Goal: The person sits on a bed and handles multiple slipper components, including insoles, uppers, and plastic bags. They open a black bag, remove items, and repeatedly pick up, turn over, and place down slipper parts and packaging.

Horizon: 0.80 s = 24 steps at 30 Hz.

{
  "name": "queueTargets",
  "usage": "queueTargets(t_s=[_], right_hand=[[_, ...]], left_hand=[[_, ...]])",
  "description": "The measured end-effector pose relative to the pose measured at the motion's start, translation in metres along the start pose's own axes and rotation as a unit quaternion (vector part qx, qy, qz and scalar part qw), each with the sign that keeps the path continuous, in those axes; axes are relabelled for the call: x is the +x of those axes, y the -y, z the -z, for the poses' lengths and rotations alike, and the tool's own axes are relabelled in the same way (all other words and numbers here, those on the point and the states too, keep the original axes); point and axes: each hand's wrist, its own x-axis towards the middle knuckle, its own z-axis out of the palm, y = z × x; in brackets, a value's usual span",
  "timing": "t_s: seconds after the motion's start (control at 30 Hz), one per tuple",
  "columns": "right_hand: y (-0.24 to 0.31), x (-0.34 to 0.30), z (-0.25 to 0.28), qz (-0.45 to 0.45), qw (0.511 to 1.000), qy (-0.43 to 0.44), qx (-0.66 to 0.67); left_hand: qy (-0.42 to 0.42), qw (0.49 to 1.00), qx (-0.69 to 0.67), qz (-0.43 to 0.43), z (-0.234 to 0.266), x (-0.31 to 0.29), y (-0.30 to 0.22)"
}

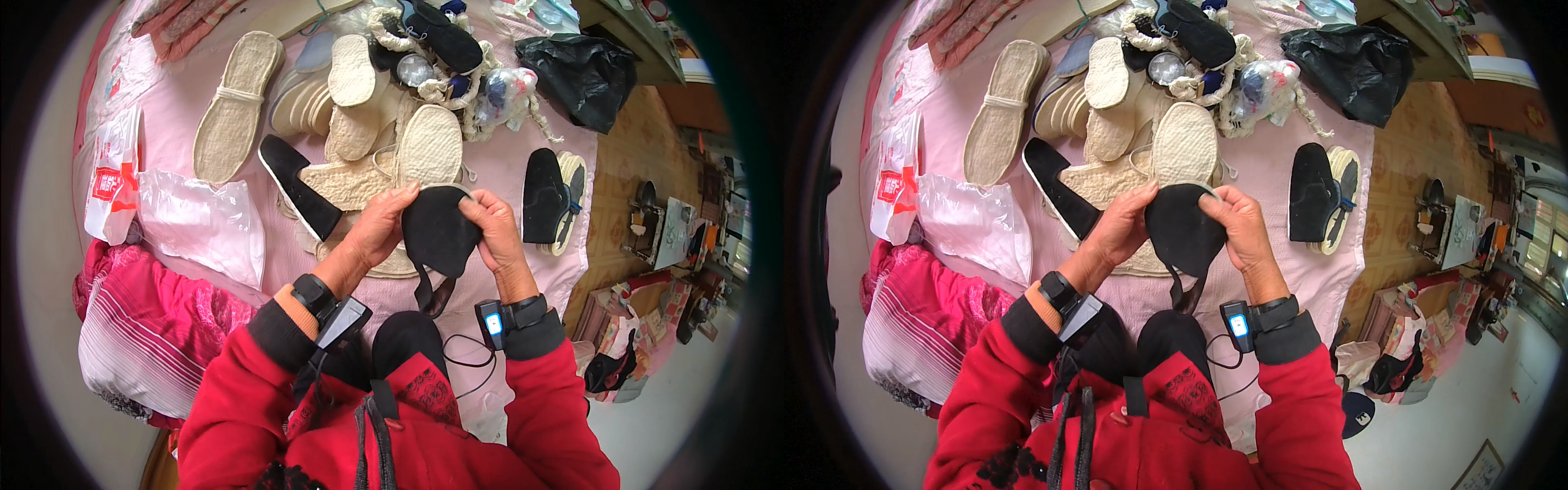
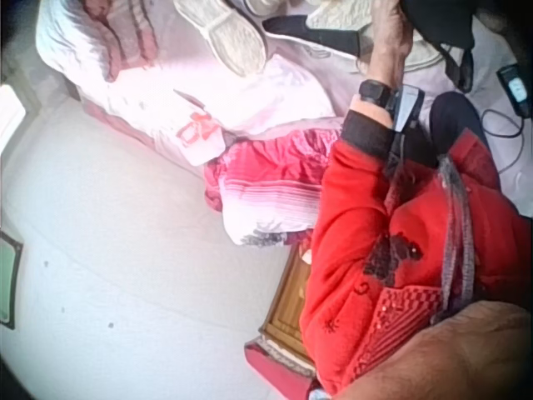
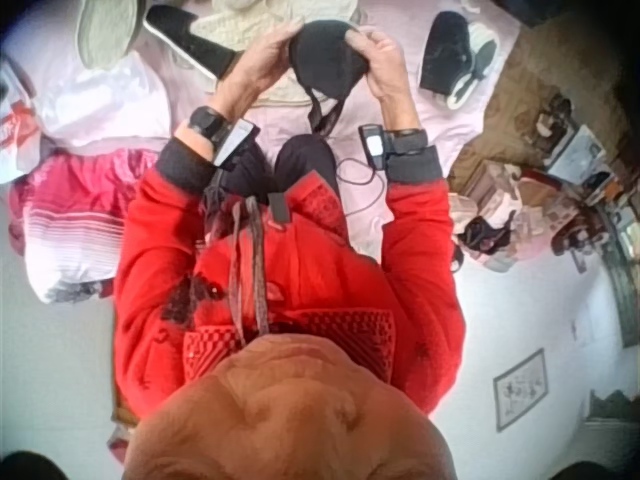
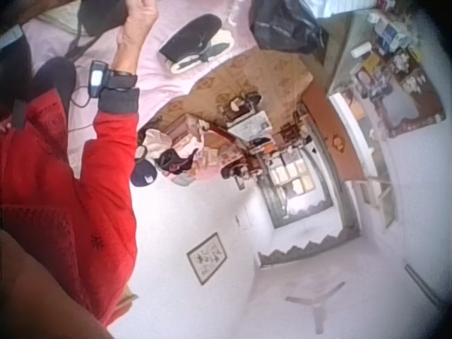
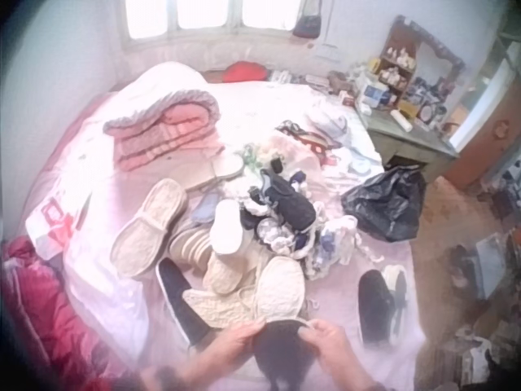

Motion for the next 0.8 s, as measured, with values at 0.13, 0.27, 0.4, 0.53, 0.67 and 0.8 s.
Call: queueTargets(t_s=[0.13,0.27,0.4,0.53,0.67,0.8], right_hand=[[-0.002,0.011,0.016,0.058,0.991,-0.102,0.061],[-0.006,0.017,0.037,0.072,0.98,-0.165,0.091],[-0.021,0.008,0.052,-0.011,0.98,-0.147,0.134],[-0.037,-0.019,0.047,-0.13,0.97,-0.065,0.196],[-0.034,-0.054,0.041,-0.078,0.979,0.02,0.187],[-0.025,-0.062,0.041,-0.108,0.991,-0.044,0.072]], left_hand=[[0.052,0.994,0.069,0.07,0.009,-0.007,0.014],[0.1,0.987,0.054,0.111,0.015,-0.023,0.031],[0.081,0.988,0.08,0.102,0.006,-0.02,0.032],[0.111,0.99,0.055,0.064,-0.013,-0.007,0.032],[0.118,0.988,0.074,0.072,-0.019,0.001,0.039],[0.081,0.981,0.15,0.098,-0.024,0.002,0.054]])
